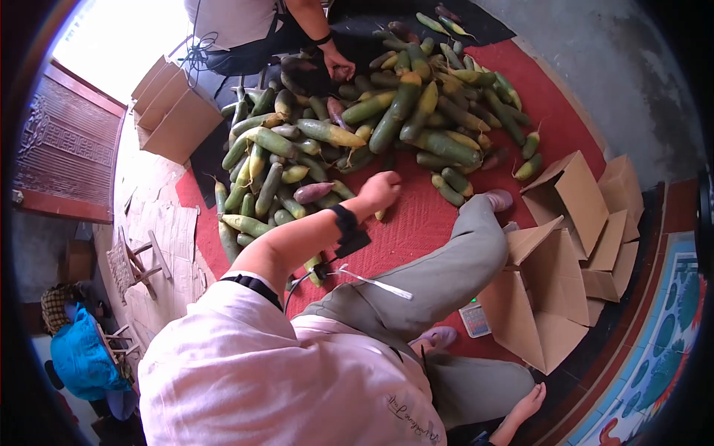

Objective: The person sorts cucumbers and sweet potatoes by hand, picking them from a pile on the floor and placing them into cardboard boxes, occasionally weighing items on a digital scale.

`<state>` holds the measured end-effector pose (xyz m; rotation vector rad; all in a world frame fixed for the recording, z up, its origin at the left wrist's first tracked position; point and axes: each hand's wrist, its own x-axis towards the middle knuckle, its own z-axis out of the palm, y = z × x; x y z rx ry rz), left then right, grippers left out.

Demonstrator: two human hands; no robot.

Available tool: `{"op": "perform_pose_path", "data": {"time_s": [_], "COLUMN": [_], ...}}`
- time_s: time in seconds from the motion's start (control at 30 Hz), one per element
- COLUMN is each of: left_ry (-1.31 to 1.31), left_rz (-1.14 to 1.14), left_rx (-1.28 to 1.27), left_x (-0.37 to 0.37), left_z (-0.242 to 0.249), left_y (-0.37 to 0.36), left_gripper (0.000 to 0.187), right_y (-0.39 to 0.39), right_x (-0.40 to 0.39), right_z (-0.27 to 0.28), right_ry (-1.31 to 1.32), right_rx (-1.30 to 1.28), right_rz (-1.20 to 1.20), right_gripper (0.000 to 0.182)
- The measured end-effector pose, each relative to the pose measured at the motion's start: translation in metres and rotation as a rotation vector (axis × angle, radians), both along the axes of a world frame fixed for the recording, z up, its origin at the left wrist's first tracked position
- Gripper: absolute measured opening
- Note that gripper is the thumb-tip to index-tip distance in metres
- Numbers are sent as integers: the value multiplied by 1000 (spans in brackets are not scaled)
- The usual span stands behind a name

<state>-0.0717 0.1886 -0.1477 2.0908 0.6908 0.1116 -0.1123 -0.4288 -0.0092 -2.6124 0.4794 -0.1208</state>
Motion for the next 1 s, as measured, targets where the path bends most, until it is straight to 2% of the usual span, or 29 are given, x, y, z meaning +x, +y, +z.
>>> {"op": "perform_pose_path", "data": {"time_s": [0.03, 0.07, 0.1, 0.13, 0.17, 0.2, 0.23, 0.27, 0.3, 0.33, 0.37, 0.4, 0.47, 0.5, 0.53, 0.6, 0.73, 0.83, 1.0], "left_ry": [76, 184, 267, 239, 266, 474, 585, 695, 523, 346, 17, 22, -231, 587, 592, 723, 706, 592, 594], "left_rz": [99, 111, 72, 33, -591, -698, -720, -741, -378, -21, -112, -110, -273, 124, 125, 338, 310, 481, 584], "left_rx": [-110, -160, -89, 90, 757, 838, 821, 803, 600, 391, 476, 474, 503, 105, 103, 110, 136, 315, 556], "left_x": [-15, -26, -39, -53, -66, -75, -85, -91, -109, -124, -140, -148, -159, -176, -178, -178, -196, -193, -176], "left_z": [-6, -38, -34, -72, -124, -120, -144, -141, -138, -104, -116, -129, -133, -132, -114, -77, -92, -80, -53], "left_y": [9, 26, 34, 48, 75, 79, 91, 97, 99, 95, 111, 122, 134, 139, 132, 116, 120, 124, 148], "left_gripper": [25, 24, 25, 22, 20, 20, 24, 29, 33, 38, 43, 43, 42, 40, 40, 38, 37, 33, 47], "right_y": [3, 6, 7, 5, 2, 0, 2, 6, 8, 8, 7, 6, 6, 6, 8, 14, 13, 14, 17], "right_x": [-1, -2, -2, -2, -3, -4, -4, -4, -5, -6, -5, -3, -2, -2, -2, -1, 2, 5, 5], "right_z": [1, 1, 1, -1, -3, -4, -3, -2, -1, -1, -1, -2, -1, -1, 1, 5, 3, 4, 7], "right_ry": [4, -7, -20, -16, -21, -26, -19, -21, -23, -15, -7, -2, 7, 12, 18, 26, 39, 37, 53], "right_rx": [-5, -11, -17, -22, -40, -57, -61, -69, -77, -80, -89, -97, -94, -87, -89, -93, -113, -127, -121], "right_rz": [-2, -2, -1, -2, 20, 41, 42, 44, 47, 48, 45, 42, 49, 54, 56, 47, 61, 54, 65], "right_gripper": [39, 39, 40, 40, 41, 41, 41, 41, 42, 42, 42, 42, 42, 42, 42, 44, 44, 43, 44]}}
